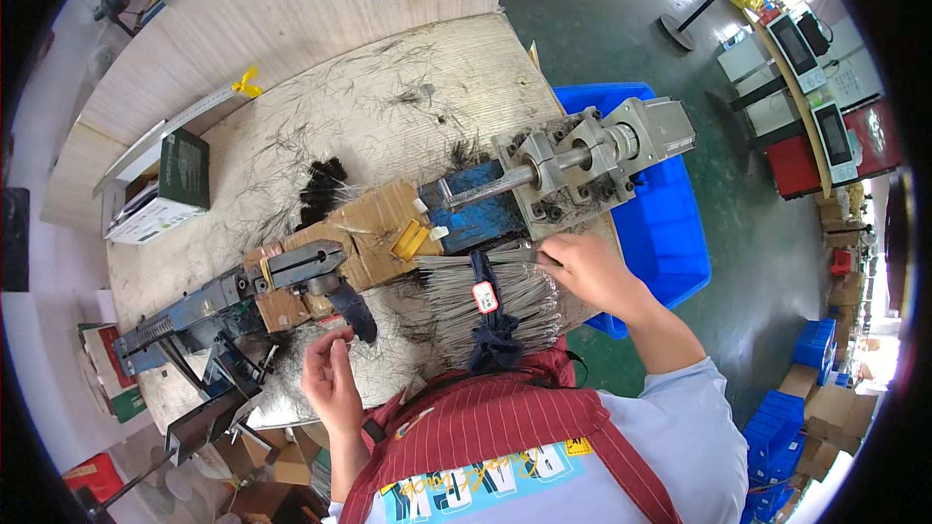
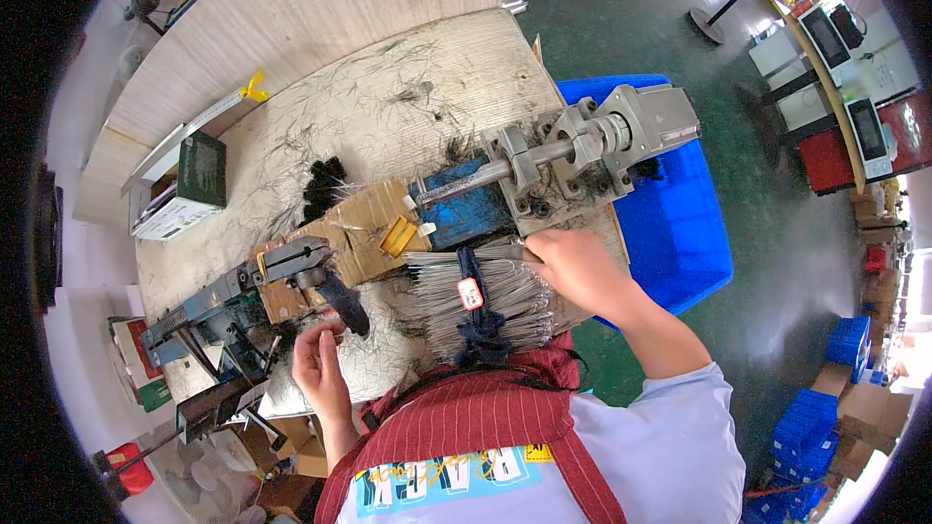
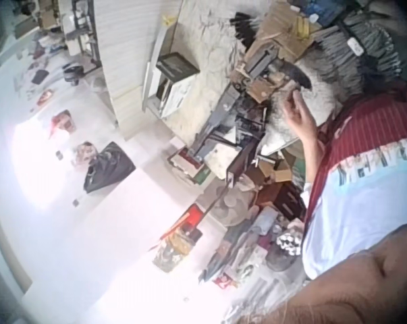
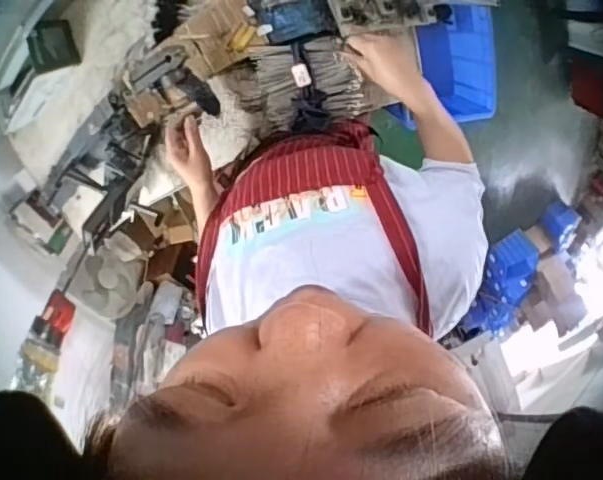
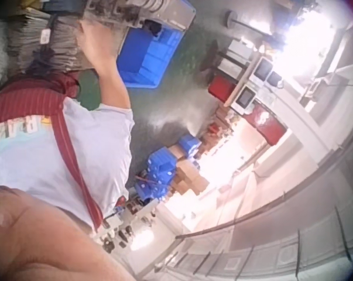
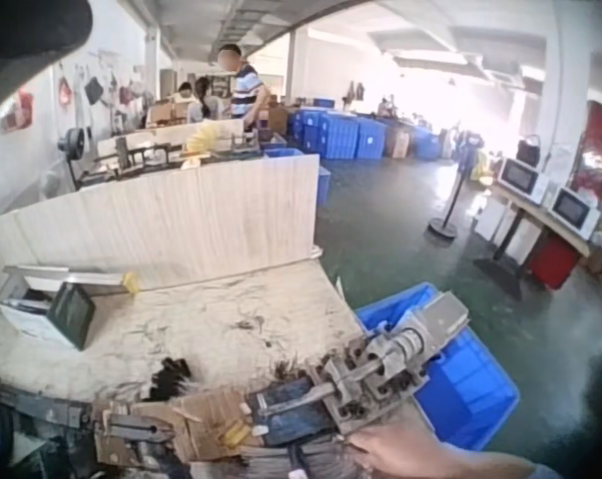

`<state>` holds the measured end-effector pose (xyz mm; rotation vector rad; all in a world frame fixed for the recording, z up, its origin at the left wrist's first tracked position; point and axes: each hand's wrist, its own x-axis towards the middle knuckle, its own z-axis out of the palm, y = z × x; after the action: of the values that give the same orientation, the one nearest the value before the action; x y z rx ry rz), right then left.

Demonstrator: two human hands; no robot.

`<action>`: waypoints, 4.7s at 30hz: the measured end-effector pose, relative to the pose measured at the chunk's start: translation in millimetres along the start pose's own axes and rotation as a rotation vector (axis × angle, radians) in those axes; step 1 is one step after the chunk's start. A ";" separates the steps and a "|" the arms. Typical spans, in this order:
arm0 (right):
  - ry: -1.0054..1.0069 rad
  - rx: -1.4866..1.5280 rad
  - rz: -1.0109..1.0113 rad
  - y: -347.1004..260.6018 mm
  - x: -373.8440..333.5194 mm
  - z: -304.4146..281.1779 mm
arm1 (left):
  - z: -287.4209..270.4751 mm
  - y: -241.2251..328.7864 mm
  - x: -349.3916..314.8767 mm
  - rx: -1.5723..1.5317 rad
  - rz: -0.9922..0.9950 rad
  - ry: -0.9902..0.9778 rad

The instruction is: The person assembles small metal components using a specialized manual assembly machine.

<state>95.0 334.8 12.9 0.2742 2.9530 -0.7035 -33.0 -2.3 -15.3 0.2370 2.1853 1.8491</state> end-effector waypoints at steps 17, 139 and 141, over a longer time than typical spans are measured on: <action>0.347 -0.176 -0.530 -42.6 96.8 -87.7 | 79.6 108.9 111.0 0.448 0.289 -0.606; 0.155 0.053 -0.281 -96.8 113.7 -32.8 | 123.0 35.2 54.1 -0.647 -0.289 0.004; 0.385 -0.032 -0.426 -96.0 133.4 -41.3 | 123.1 35.7 53.6 -0.628 -0.283 -0.009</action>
<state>-56.5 289.6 74.0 -0.2646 3.4325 -0.7107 -47.8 135.3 -3.8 -0.1811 1.4314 2.2227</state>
